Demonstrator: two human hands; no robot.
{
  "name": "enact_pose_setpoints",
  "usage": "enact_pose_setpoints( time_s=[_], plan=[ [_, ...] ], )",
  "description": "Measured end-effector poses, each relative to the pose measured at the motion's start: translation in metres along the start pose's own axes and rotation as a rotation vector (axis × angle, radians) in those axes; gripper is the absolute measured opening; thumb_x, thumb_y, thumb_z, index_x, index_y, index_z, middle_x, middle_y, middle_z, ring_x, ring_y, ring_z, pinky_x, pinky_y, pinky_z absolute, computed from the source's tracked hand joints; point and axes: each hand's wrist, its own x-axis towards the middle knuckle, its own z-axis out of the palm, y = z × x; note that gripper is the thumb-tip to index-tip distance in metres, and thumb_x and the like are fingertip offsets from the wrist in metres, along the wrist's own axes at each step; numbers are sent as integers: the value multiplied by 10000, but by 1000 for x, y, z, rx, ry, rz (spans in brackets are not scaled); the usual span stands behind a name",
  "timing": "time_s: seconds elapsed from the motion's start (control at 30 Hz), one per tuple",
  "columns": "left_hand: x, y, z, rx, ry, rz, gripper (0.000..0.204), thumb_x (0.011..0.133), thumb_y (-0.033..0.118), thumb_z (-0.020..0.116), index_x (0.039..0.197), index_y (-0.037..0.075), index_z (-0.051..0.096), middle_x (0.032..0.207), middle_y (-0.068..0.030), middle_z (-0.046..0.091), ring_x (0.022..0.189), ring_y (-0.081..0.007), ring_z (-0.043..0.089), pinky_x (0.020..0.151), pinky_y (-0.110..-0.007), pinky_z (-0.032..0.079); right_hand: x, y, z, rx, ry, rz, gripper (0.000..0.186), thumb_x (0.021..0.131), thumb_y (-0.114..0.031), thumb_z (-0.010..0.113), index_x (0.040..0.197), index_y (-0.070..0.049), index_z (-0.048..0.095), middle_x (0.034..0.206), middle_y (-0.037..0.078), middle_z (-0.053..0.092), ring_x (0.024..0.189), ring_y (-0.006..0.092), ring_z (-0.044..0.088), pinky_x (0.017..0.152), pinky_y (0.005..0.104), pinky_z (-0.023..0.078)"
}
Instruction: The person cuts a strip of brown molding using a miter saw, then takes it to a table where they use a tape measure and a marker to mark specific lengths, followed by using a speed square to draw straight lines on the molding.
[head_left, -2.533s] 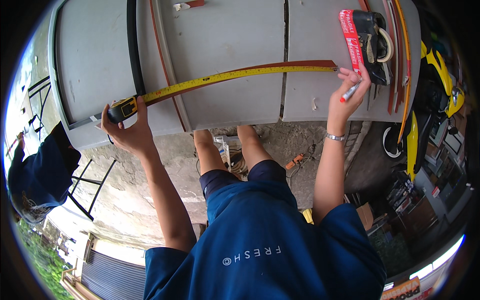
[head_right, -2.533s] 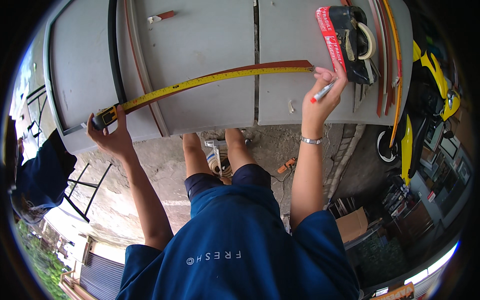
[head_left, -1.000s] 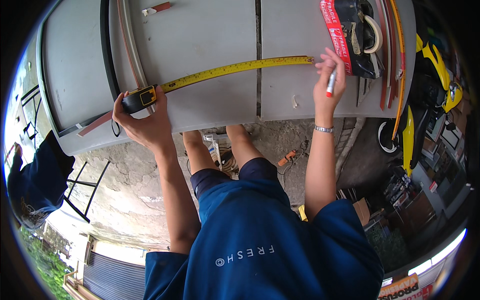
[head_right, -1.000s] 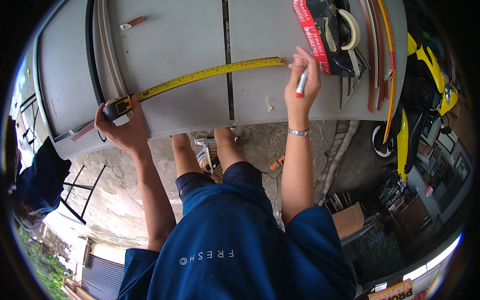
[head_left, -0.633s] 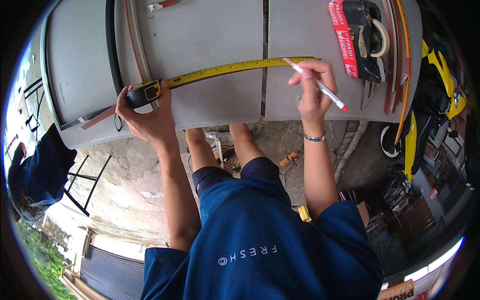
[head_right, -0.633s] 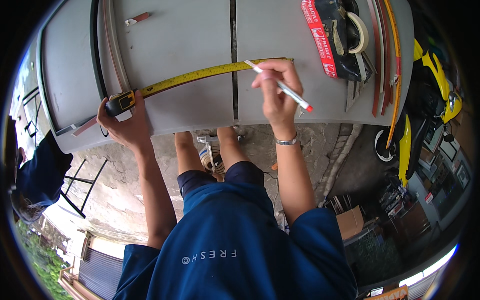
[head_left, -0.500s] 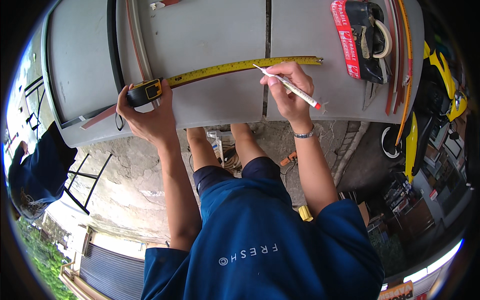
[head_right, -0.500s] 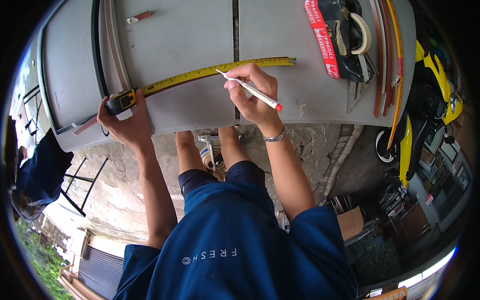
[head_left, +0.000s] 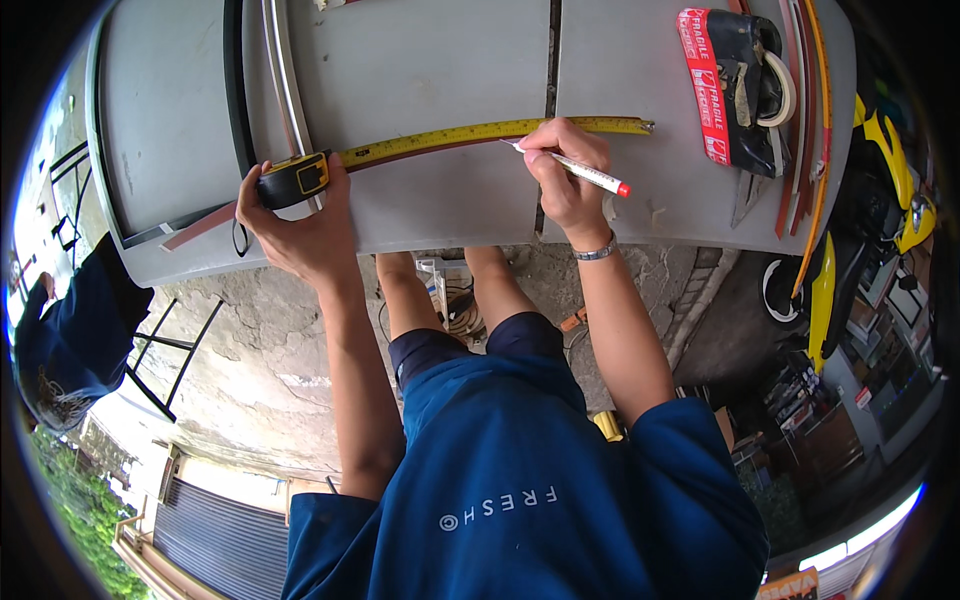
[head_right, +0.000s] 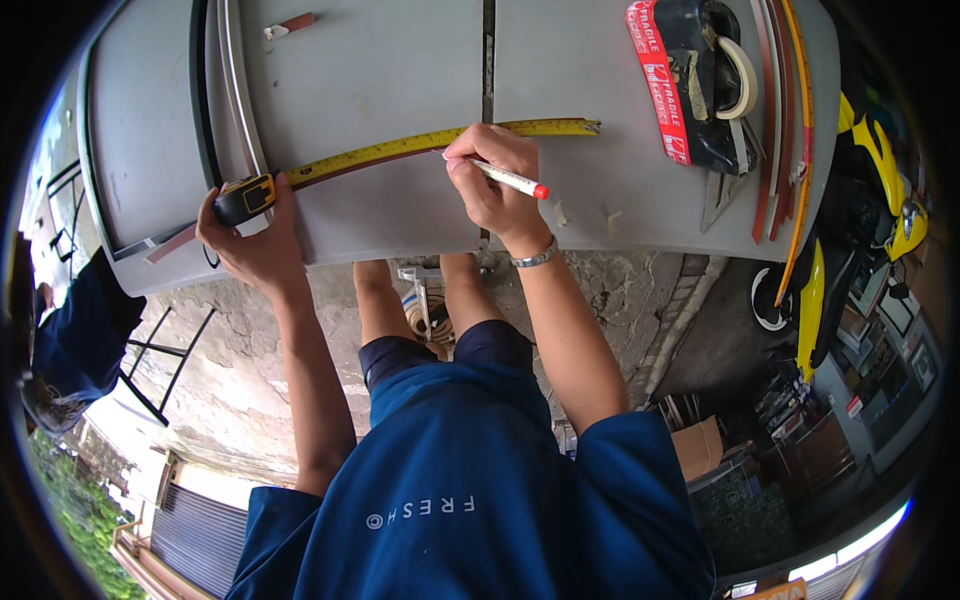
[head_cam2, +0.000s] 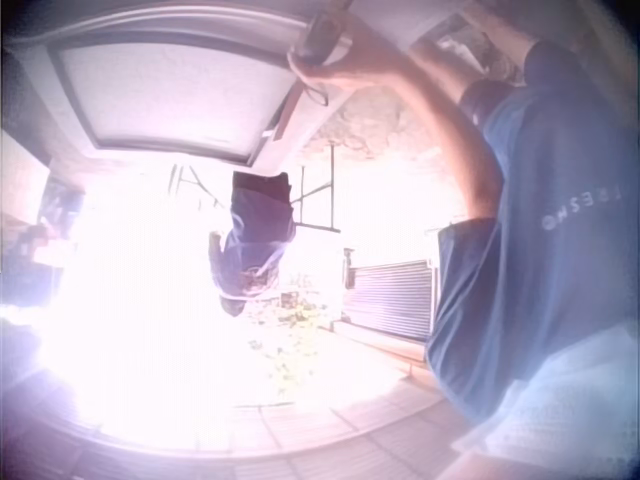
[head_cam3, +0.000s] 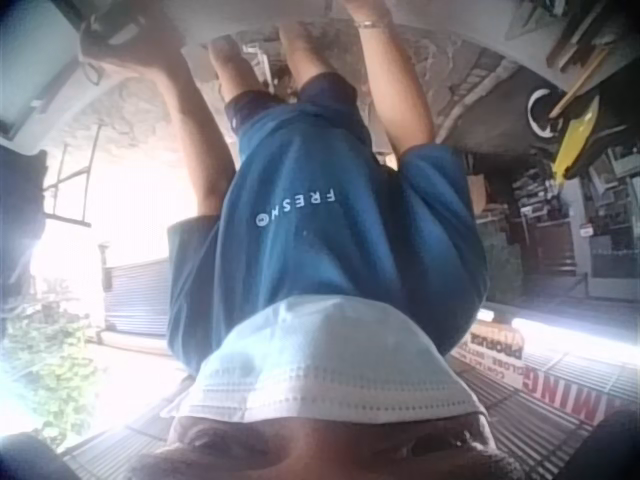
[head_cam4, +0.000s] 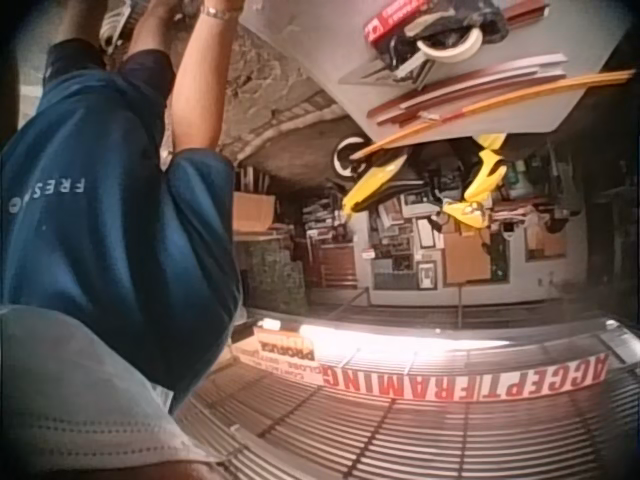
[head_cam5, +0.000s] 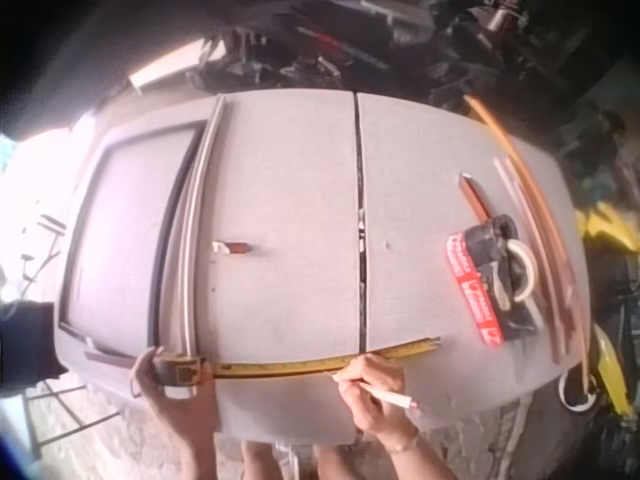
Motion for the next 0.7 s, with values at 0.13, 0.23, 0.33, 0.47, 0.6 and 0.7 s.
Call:
enact_pose_setpoints(
  time_s=[0.13, 0.23, 0.33, 0.47, 0.6, 0.7],
  plan=[
    [0, -1, 0, 6, -7, 0, 766, 664, 339, 951, 1275, 120, 543, 1143, -93, 630, 1050, -291, 672, 893, -430, 562, 1, -3, 1, 30, -3, 36, 70, 806, 19, 565, 749, 4, 603, 614, 57, 604, 507, 119, 534, 501, 264, 408],
    [0, -4, 0, 2, -11, -1, 766, 667, 340, 951, 1276, 122, 540, 1142, -93, 629, 1055, -291, 670, 894, -429, 562, 0, -3, 3, 50, 0, 49, 90, 793, 23, 541, 782, 30, 630, 655, 58, 598, 527, 98, 462, 507, 268, 352],
    [0, -2, 0, -4, -14, -5, 764, 668, 341, 950, 1275, 122, 541, 1141, -92, 629, 1054, -291, 670, 893, -429, 563, 0, -1, 2, 44, -2, 43, 93, 795, 21, 539, 784, 30, 632, 652, 56, 596, 524, 96, 459, 504, 268, 350],
    [0, -3, 0, 8, -13, -2, 766, 668, 347, 949, 1277, 125, 542, 1141, -88, 631, 1052, -289, 673, 893, -431, 565, 2, -2, 2, 25, -9, 36, 82, 823, 20, 575, 747, 0, 601, 612, 53, 601, 500, 119, 528, 494, 269, 397],
    [1, 0, -1, 27, -17, -10, 766, 667, 349, 948, 1278, 126, 543, 1143, -86, 632, 1055, -285, 675, 896, -432, 566, 1, 0, 3, 32, -8, 31, 81, 812, 23, 548, 771, 21, 618, 633, 52, 591, 512, 98, 480, 496, 266, 362],
    [2, 0, -1, 22, -17, -11, 765, 668, 349, 947, 1279, 127, 543, 1144, -86, 633, 1055, -283, 676, 896, -431, 566, 1, 0, 3, 44, -8, 45, 76, 818, 20, 563, 758, 11, 609, 618, 53, 588, 505, 103, 493, 494, 268, 372]
  ],
)
